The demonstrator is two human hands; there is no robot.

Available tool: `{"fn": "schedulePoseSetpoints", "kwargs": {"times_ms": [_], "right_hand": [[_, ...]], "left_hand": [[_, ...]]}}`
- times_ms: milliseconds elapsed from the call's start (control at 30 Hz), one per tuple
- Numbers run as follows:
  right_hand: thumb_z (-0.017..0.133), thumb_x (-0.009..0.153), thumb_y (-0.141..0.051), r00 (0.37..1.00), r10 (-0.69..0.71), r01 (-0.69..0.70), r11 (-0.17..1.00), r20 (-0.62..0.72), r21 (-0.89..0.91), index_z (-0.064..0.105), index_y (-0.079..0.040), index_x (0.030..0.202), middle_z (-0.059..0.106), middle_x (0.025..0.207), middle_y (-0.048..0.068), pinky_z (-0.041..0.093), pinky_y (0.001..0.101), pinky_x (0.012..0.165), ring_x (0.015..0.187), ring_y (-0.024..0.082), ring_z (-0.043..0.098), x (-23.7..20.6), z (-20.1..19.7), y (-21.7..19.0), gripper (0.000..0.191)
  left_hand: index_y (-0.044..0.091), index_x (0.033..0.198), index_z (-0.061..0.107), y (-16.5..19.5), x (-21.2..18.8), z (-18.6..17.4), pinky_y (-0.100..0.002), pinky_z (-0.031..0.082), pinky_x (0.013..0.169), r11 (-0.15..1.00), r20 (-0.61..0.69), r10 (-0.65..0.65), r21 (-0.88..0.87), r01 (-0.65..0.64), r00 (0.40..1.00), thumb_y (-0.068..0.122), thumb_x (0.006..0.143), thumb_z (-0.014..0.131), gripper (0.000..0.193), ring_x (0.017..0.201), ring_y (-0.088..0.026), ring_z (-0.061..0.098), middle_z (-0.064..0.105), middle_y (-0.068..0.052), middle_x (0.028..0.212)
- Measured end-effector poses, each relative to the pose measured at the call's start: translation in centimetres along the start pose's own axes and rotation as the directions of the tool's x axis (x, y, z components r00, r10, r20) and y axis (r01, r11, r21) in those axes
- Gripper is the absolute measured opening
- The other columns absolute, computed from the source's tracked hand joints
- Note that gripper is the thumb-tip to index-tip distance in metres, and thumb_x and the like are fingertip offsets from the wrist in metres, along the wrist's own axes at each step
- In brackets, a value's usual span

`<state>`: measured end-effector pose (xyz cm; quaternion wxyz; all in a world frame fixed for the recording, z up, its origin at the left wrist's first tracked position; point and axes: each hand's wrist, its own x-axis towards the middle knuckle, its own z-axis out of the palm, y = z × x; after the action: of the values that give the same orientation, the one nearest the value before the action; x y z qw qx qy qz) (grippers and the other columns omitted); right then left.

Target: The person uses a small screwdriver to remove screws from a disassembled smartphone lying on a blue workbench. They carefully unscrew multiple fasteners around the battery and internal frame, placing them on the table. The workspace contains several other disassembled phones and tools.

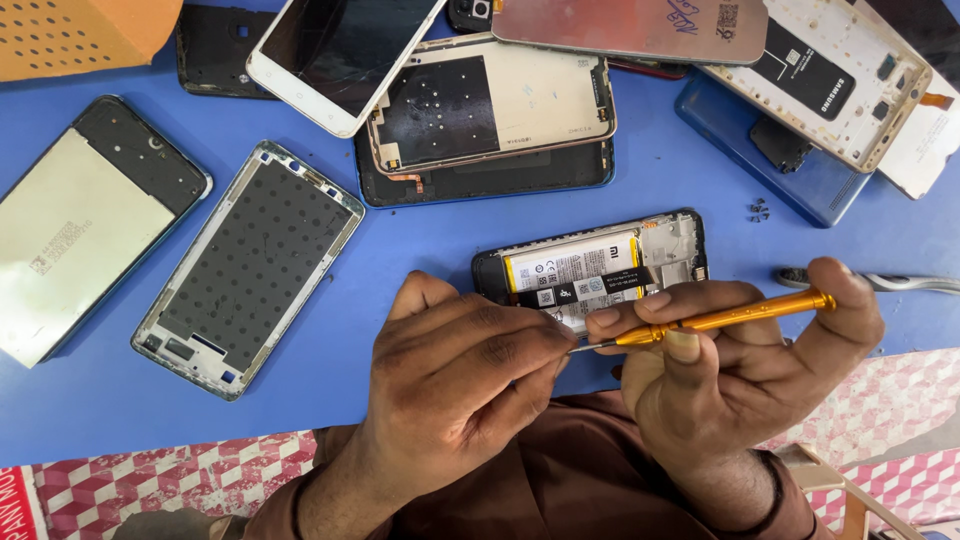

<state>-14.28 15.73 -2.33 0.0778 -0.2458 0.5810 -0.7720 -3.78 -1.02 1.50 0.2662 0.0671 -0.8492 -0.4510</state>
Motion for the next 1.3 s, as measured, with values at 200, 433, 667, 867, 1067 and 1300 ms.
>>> {"fn": "schedulePoseSetpoints", "kwargs": {"times_ms": [200,433,667,867,1067,1300], "right_hand": [[0.063,0.117,-0.015,0.995,-0.093,0.095,0.99,0.023,-0.108,0.014,-0.013,0.152,0.074,0.095,0.019,0.075,0.0409,0.075,0.071,0.031,0.08,-0.3,-0.6,0.4,0.06],[0.062,0.117,-0.012,0.997,-0.067,0.064,0.996,-0.041,-0.055,0.014,-0.014,0.155,0.071,0.092,0.018,0.071,0.0406,0.07,0.067,0.029,0.076,-0.2,0.1,0.2,0.061],[0.046,0.115,-0.008,0.982,0.169,-0.158,0.978,-0.08,0.133,-0.007,-0.021,0.166,0.066,0.097,0.018,0.069,0.0442,0.074,0.071,0.022,0.068,0.4,0.7,-2.6,0.075],[0.051,0.11,-0.005,0.982,0.163,-0.15,0.98,0.092,-0.133,0.01,-0.012,0.162,0.066,0.096,0.014,0.06,0.0324,0.071,0.071,0.017,0.061,1.0,0.0,-3.9,0.066],[0.076,0.091,0.0,0.891,0.321,-0.116,0.844,0.32,-0.523,0.058,0.002,0.125,0.069,0.091,0.011,0.045,0.0221,0.059,0.065,0.012,0.058,2.1,-0.2,-5.5,0.039],[0.078,0.087,0.0,0.88,0.246,-0.022,0.876,0.406,-0.482,0.068,0.0,0.101,0.074,0.094,0.011,0.054,0.0221,0.067,0.078,0.014,0.07,2.8,0.4,-5.1,0.018]], "left_hand": [[0.013,0.102,0.071,-0.1,0.0,0.0,-0.031,0.038,0.074,1.0,-0.002,0.001,0.006,-0.001,1.0,0.013,0.091,0.085,0.018,0.08,-0.006,0.071,0.077,0.006,0.097],[0.014,0.101,0.072,-0.1,0.1,0.0,-0.03,0.038,0.073,1.0,-0.006,-0.001,-0.003,0.001,1.0,0.014,0.091,0.086,0.018,0.079,-0.006,0.071,0.077,0.005,0.096],[0.013,0.101,0.072,-0.1,0.1,0.1,-0.031,0.041,0.077,1.0,-0.033,-0.008,0.004,0.008,0.999,0.013,0.09,0.087,0.018,0.08,-0.009,0.07,0.076,0.003,0.096],[0.013,0.1,0.072,0.0,0.0,-0.3,-0.03,0.041,0.078,1.0,-0.043,-0.023,-0.016,0.022,0.999,0.014,0.09,0.087,0.018,0.081,-0.009,0.07,0.076,0.003,0.095],[0.013,0.102,0.073,0.0,-0.2,-0.5,-0.029,0.041,0.077,0.999,-0.052,-0.014,-0.045,0.011,0.999,0.015,0.09,0.087,0.019,0.084,-0.008,0.072,0.077,0.004,0.099],[0.015,0.103,0.073,-0.1,-0.6,-0.4,-0.029,0.039,0.076,0.998,-0.056,0.0,-0.066,-0.003,0.998,0.016,0.09,0.087,0.019,0.083,-0.006,0.072,0.077,0.005,0.1]]}}
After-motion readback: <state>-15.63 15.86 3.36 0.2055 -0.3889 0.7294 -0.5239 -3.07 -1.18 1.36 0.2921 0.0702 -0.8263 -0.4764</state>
